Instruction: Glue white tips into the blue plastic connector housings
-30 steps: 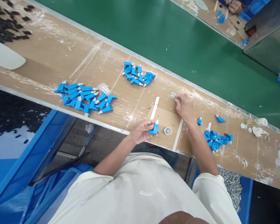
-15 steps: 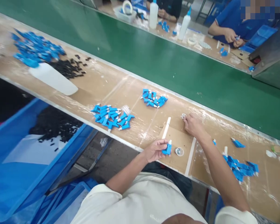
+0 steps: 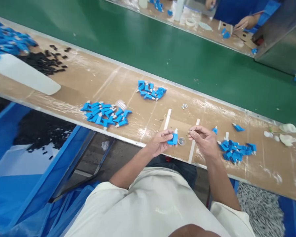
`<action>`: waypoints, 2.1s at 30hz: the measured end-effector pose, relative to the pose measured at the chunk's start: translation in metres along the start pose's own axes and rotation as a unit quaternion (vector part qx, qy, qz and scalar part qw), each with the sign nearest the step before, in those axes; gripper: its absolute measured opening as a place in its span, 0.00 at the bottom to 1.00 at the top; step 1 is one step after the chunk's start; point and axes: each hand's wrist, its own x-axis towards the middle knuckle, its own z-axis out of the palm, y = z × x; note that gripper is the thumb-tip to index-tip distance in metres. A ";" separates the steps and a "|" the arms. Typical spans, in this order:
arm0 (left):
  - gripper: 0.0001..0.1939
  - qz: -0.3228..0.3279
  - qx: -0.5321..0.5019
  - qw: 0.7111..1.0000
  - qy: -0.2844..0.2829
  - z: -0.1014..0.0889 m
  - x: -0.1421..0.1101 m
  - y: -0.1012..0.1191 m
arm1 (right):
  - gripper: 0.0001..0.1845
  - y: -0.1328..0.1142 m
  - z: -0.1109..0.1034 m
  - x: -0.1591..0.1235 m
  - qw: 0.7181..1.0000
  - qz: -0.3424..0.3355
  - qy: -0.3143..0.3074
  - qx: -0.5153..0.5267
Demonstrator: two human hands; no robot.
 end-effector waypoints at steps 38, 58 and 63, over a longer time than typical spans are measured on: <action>0.31 0.051 -0.011 0.999 -0.012 0.019 0.023 -0.006 | 0.24 0.002 0.002 -0.007 0.985 -0.026 0.152 0.081; 0.32 0.039 -0.012 0.999 -0.037 0.015 0.024 0.001 | 0.27 -0.008 -0.001 -0.017 0.976 0.061 0.181 0.103; 0.29 0.040 -0.003 0.999 -0.025 0.019 0.022 0.007 | 0.24 -0.010 0.005 -0.016 0.984 0.018 0.157 0.087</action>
